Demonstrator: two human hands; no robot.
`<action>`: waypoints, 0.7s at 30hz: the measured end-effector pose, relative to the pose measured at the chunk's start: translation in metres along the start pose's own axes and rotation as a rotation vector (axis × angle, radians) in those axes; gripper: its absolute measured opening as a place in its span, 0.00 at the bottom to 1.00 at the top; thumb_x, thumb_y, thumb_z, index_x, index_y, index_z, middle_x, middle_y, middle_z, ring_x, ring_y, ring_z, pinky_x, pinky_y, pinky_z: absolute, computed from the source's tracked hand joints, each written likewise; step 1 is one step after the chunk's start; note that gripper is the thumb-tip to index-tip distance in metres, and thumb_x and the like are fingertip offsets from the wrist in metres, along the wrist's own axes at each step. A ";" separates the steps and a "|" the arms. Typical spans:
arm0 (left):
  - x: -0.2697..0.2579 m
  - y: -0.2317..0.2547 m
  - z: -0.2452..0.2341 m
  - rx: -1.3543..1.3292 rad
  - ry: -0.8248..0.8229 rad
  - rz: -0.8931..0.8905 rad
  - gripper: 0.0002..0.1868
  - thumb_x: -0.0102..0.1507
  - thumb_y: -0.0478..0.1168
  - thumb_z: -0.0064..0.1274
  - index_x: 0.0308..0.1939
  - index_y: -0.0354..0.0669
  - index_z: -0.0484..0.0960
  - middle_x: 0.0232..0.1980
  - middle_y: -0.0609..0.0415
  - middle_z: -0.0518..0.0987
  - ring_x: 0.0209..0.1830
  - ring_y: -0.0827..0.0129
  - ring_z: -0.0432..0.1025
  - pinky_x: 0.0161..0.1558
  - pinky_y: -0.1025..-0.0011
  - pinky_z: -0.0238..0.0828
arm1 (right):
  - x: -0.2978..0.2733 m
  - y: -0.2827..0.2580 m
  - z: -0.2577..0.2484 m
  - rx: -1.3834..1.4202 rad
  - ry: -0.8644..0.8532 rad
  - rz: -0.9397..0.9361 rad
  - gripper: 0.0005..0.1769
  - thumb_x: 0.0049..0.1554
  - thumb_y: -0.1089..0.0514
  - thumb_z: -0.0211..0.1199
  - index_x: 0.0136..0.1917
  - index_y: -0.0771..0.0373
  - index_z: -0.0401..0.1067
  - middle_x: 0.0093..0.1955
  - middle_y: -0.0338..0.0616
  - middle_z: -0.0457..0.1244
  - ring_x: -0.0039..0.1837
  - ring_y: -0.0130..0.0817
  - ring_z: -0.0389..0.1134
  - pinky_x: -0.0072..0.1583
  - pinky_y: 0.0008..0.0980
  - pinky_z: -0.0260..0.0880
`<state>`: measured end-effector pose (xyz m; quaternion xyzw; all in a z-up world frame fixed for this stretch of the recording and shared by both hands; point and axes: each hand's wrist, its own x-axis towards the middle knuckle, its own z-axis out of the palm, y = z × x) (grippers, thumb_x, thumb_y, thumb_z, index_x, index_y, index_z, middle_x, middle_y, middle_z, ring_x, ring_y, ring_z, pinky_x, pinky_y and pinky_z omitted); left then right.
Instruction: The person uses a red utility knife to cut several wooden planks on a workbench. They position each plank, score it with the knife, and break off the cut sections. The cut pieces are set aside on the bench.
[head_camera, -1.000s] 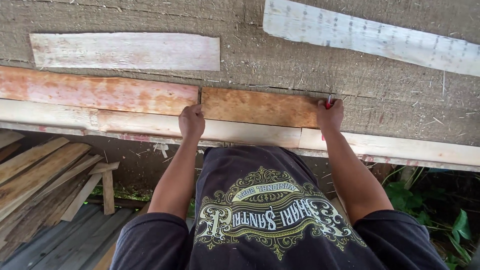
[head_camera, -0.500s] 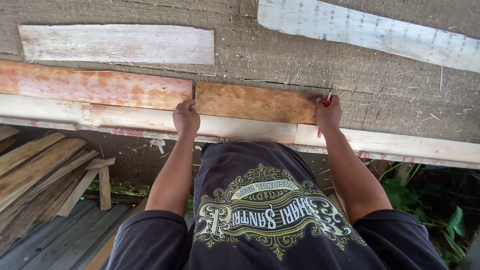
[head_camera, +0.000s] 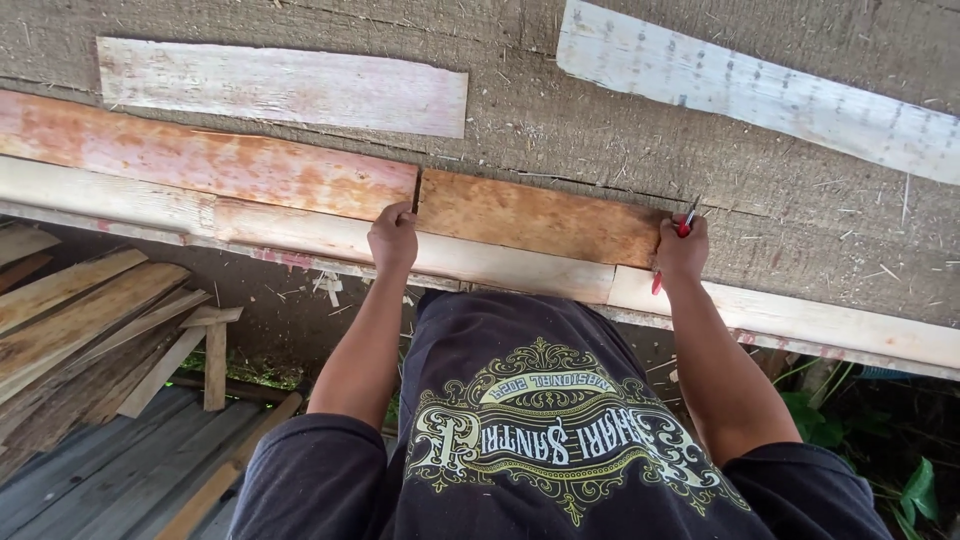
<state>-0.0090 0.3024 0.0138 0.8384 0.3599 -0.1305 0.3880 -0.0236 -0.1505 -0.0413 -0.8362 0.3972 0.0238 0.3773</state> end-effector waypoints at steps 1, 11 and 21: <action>-0.001 0.001 -0.001 -0.003 0.002 0.001 0.16 0.67 0.42 0.44 0.51 0.63 0.86 0.42 0.67 0.87 0.50 0.64 0.80 0.57 0.59 0.75 | 0.006 0.004 0.001 0.001 0.000 -0.003 0.12 0.58 0.47 0.68 0.53 0.49 0.73 0.41 0.39 0.64 0.48 0.38 0.69 0.53 0.39 0.70; 0.009 -0.009 -0.002 -0.013 0.005 0.006 0.16 0.67 0.42 0.44 0.52 0.61 0.86 0.43 0.66 0.87 0.50 0.62 0.80 0.57 0.59 0.74 | 0.022 0.015 0.014 0.079 -0.058 0.052 0.10 0.60 0.50 0.66 0.53 0.52 0.71 0.32 0.39 0.62 0.27 0.34 0.67 0.31 0.29 0.70; 0.009 -0.008 -0.004 0.047 -0.005 0.006 0.16 0.66 0.44 0.45 0.50 0.65 0.87 0.42 0.69 0.87 0.50 0.64 0.80 0.58 0.61 0.73 | 0.014 0.004 0.003 0.085 -0.087 0.048 0.10 0.60 0.52 0.65 0.53 0.56 0.73 0.36 0.41 0.63 0.30 0.32 0.67 0.33 0.30 0.74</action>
